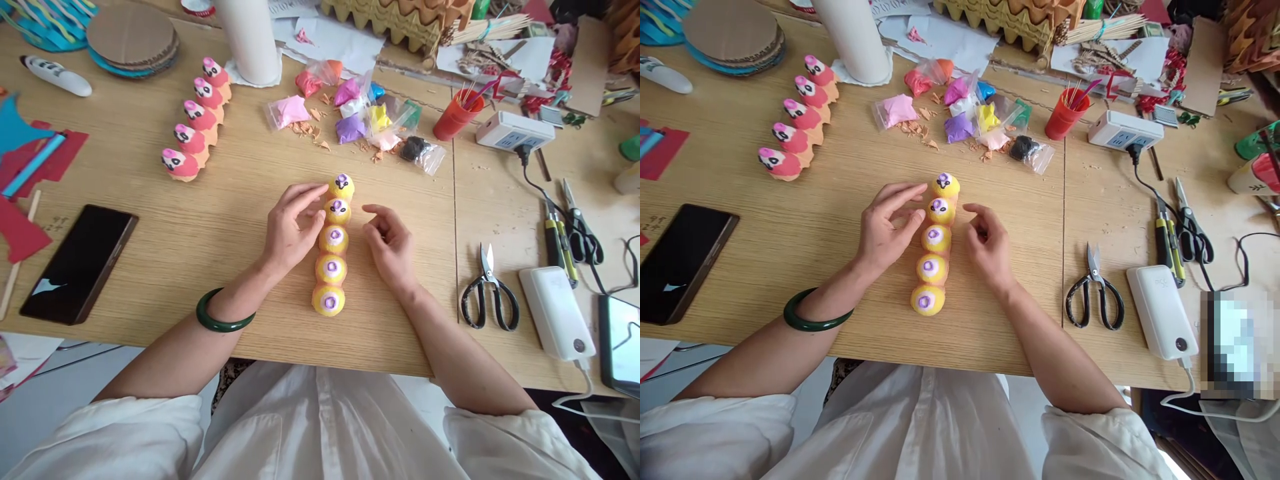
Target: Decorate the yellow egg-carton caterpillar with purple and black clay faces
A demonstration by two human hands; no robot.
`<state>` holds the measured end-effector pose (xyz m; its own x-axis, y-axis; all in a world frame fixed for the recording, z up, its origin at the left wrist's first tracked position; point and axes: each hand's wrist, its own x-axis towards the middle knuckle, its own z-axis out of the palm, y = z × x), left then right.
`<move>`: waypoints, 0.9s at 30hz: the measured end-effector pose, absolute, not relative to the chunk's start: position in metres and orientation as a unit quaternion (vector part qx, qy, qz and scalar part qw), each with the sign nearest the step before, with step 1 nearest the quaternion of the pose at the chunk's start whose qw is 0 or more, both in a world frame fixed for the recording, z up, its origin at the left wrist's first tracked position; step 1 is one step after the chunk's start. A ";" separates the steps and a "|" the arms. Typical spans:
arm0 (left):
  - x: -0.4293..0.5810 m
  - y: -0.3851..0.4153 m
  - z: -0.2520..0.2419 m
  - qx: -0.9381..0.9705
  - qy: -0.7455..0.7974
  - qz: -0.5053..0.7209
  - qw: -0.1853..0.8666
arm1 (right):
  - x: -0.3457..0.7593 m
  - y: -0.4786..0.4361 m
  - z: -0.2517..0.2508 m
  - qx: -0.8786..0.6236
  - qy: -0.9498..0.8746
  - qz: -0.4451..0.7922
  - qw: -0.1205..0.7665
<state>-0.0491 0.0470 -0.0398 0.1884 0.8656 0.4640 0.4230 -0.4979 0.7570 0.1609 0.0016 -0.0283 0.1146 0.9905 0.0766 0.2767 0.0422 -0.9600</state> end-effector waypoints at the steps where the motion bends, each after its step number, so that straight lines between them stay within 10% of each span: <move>1: -0.049 0.046 -0.037 0.734 0.441 0.470 0.213 | 0.165 0.004 -0.027 -0.555 -0.502 0.430 0.505; 11: -0.041 0.009 -0.003 0.842 0.231 0.487 -0.002 | 0.176 0.009 -0.024 -0.418 -0.374 0.595 0.575; 27: -0.033 0.010 -0.010 0.820 0.332 0.465 0.033 | 0.147 -0.030 0.001 -0.399 -0.535 0.528 0.525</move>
